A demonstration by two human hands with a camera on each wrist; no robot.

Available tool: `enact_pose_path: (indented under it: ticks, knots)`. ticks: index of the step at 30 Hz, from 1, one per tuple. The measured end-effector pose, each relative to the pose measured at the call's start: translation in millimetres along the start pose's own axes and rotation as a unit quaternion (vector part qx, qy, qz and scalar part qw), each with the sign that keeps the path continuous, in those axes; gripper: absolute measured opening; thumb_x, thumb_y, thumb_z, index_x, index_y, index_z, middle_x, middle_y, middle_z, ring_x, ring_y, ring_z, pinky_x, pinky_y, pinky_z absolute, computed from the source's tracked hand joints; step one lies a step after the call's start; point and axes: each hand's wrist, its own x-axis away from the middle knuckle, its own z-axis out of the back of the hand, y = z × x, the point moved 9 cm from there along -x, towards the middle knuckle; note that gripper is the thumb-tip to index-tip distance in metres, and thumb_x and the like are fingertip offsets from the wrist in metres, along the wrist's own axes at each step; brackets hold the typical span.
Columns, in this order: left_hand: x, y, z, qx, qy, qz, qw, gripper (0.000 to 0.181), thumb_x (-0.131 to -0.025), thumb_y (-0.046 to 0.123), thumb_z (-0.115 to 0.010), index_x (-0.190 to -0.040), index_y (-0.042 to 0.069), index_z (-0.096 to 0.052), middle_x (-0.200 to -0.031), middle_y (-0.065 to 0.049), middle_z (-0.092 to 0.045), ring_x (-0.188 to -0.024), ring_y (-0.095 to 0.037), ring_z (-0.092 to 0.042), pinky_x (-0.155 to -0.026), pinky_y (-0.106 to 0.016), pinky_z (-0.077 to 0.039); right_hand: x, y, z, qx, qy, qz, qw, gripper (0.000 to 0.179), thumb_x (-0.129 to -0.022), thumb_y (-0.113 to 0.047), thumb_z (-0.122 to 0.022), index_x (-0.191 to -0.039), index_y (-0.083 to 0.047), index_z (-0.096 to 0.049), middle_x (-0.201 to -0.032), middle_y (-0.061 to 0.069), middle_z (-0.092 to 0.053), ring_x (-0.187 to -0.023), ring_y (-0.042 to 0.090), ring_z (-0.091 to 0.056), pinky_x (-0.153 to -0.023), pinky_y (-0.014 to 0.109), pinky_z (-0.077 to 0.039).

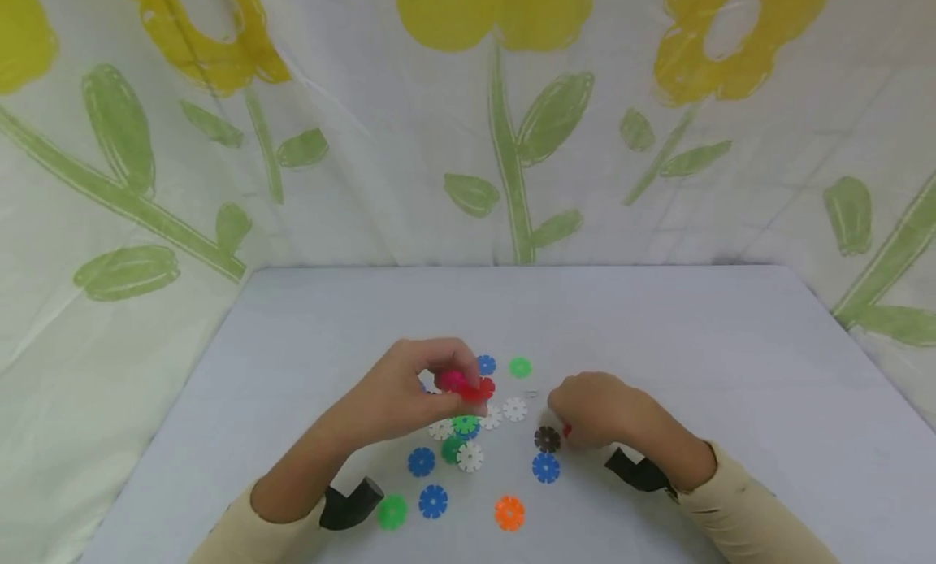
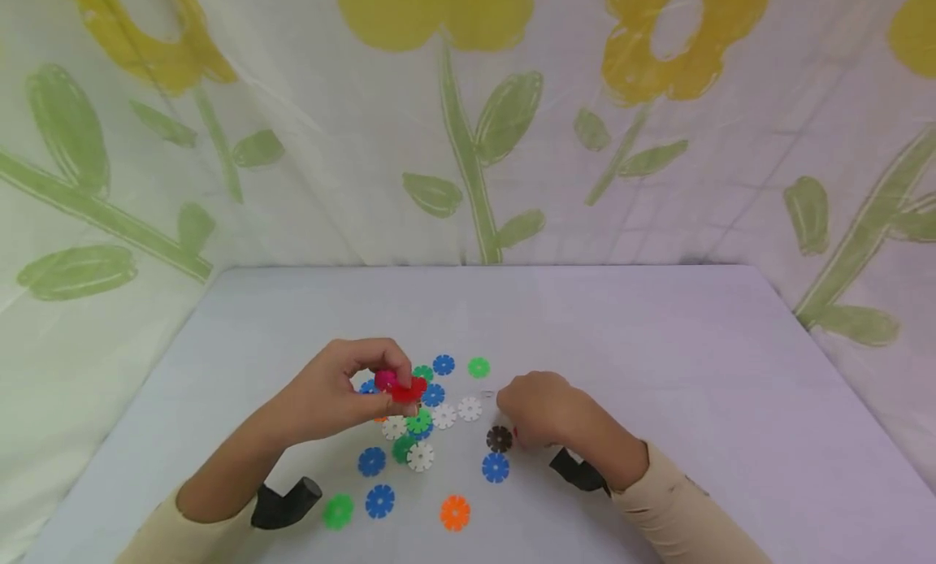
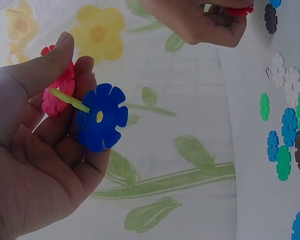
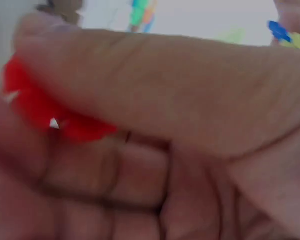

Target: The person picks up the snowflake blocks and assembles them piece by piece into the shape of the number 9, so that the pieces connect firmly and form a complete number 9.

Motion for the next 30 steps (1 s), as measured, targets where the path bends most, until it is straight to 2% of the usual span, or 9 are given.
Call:
enact_pose_path:
  ticks: [3,6,10,14,15,17,20,24,30]
  knots:
    - [0.2,1.9,0.9,-0.019,0.008,-0.012,0.9997,0.020,-0.085,0.007,-0.080,-0.095,0.019,-0.068,-0.093,0.012,-0.068,-0.085,-0.014,-0.061,-0.074,-0.032,-0.057,4.4,-2.0,11.5,-0.047,0.019,0.040,0.9979,0.019,-0.084,-0.011,-0.080,-0.077,-0.015,-0.063,-0.066,-0.009,-0.052,-0.061,0.012,-0.047,-0.057,0.026,-0.045]
    - [-0.6,-0.6,0.4,-0.024,0.013,-0.011,0.9996,0.020,-0.086,0.006,-0.079,-0.096,0.019,-0.068,-0.094,0.011,-0.069,-0.086,-0.014,-0.061,-0.074,-0.032,-0.057,10.2,-9.7,27.7,-0.119,0.054,0.111,0.9852,0.017,-0.088,-0.014,-0.078,-0.080,-0.019,-0.064,-0.066,-0.013,-0.051,-0.060,0.007,-0.047,-0.055,0.024,-0.045]
    - [-1.9,-6.6,-2.7,-0.025,0.012,-0.001,0.9996,0.018,-0.087,0.008,-0.078,-0.097,0.020,-0.068,-0.095,0.011,-0.068,-0.086,-0.013,-0.062,-0.074,-0.032,-0.057,21.0,-23.8,46.2,-0.230,0.089,0.200,0.9481,0.013,-0.095,-0.017,-0.071,-0.086,-0.021,-0.063,-0.067,-0.016,-0.055,-0.058,0.001,-0.053,-0.054,0.022,-0.048]
    - [-2.2,-9.9,-7.7,-0.019,0.001,0.019,0.9996,0.019,-0.087,0.010,-0.079,-0.097,0.021,-0.068,-0.093,0.012,-0.068,-0.084,-0.012,-0.064,-0.075,-0.032,-0.058,30.3,-35.5,58.9,-0.329,0.102,0.241,0.9075,0.002,-0.099,-0.017,-0.066,-0.097,-0.017,-0.067,-0.079,-0.013,-0.066,-0.066,0.003,-0.065,-0.062,0.027,-0.057]
    - [-2.3,-10.1,-8.8,-0.016,-0.002,0.022,0.9996,0.019,-0.087,0.011,-0.080,-0.097,0.021,-0.068,-0.093,0.012,-0.068,-0.084,-0.012,-0.065,-0.075,-0.031,-0.058,32.3,-37.7,61.7,-0.344,0.107,0.249,0.8993,0.002,-0.099,-0.016,-0.065,-0.099,-0.015,-0.067,-0.081,-0.011,-0.068,-0.068,0.004,-0.067,-0.063,0.028,-0.058]
    - [-2.1,-10.7,-10.4,-0.013,-0.005,0.028,0.9995,0.019,-0.086,0.013,-0.081,-0.098,0.021,-0.068,-0.092,0.012,-0.068,-0.084,-0.012,-0.065,-0.074,-0.031,-0.058,35.5,-40.8,66.5,-0.356,0.122,0.261,0.8889,0.004,-0.099,-0.015,-0.065,-0.101,-0.013,-0.068,-0.084,-0.009,-0.068,-0.068,0.005,-0.067,-0.064,0.030,-0.059]
    - [-1.3,-11.7,-12.5,-0.011,-0.012,0.039,0.9991,0.021,-0.085,0.020,-0.082,-0.101,0.022,-0.069,-0.093,0.012,-0.068,-0.084,-0.011,-0.066,-0.072,-0.031,-0.059,37.7,-42.9,69.3,-0.364,0.130,0.271,0.8818,0.005,-0.098,-0.014,-0.066,-0.102,-0.011,-0.068,-0.086,-0.007,-0.069,-0.068,0.005,-0.068,-0.063,0.030,-0.059]
    - [-1.1,-12.6,-14.3,-0.009,-0.024,0.047,0.9986,0.024,-0.085,0.026,-0.083,-0.105,0.022,-0.069,-0.093,0.012,-0.068,-0.084,-0.011,-0.066,-0.071,-0.031,-0.059,37.6,-41.9,70.3,-0.374,0.130,0.270,0.8776,0.005,-0.097,-0.014,-0.068,-0.101,-0.011,-0.069,-0.083,-0.007,-0.069,-0.066,0.006,-0.068,-0.061,0.031,-0.059]
    - [-3.1,-10.2,-18.4,0.002,-0.041,0.032,0.9987,0.023,-0.087,0.025,-0.081,-0.106,0.020,-0.069,-0.095,0.011,-0.070,-0.084,-0.010,-0.067,-0.075,-0.032,-0.058,37.6,-38.6,71.4,-0.390,0.134,0.265,0.8717,0.006,-0.097,-0.015,-0.068,-0.100,-0.010,-0.068,-0.081,-0.006,-0.070,-0.064,0.008,-0.068,-0.059,0.033,-0.059]
